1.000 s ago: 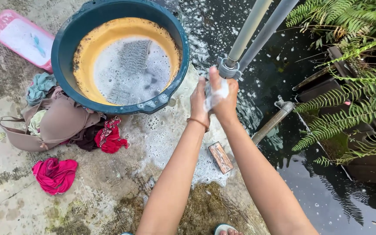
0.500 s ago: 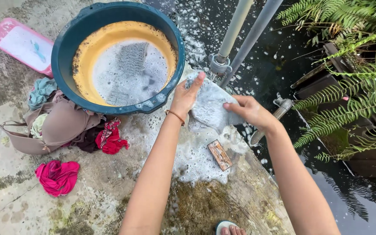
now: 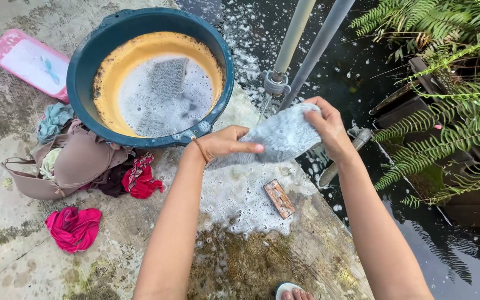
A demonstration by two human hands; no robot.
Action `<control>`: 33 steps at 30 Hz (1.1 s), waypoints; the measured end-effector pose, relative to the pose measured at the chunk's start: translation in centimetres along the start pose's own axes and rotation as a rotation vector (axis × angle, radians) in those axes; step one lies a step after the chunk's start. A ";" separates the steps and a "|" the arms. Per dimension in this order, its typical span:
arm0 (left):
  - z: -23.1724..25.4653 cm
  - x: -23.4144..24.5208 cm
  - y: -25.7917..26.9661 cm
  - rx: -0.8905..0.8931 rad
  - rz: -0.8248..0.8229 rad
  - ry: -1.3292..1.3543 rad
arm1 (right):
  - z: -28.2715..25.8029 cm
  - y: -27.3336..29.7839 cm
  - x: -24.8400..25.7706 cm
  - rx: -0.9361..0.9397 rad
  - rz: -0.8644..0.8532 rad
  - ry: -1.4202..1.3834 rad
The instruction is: Hand washing several pieces of clothing in a basin outdoors using a soap bar.
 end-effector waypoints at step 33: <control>-6.0 -1.1 -6.4 -0.300 0.286 1.134 | -6.6 3.1 -8.6 0.420 0.082 0.525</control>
Point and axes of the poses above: each hand's wrist, its own y-axis away from the middle knuckle, its own x-axis out of the back of the hand, z = x × y, the point moved 10 cm from there along -y, towards the middle knuckle, and after that the axes turned 11 degrees about y, right-handed, at the moved point
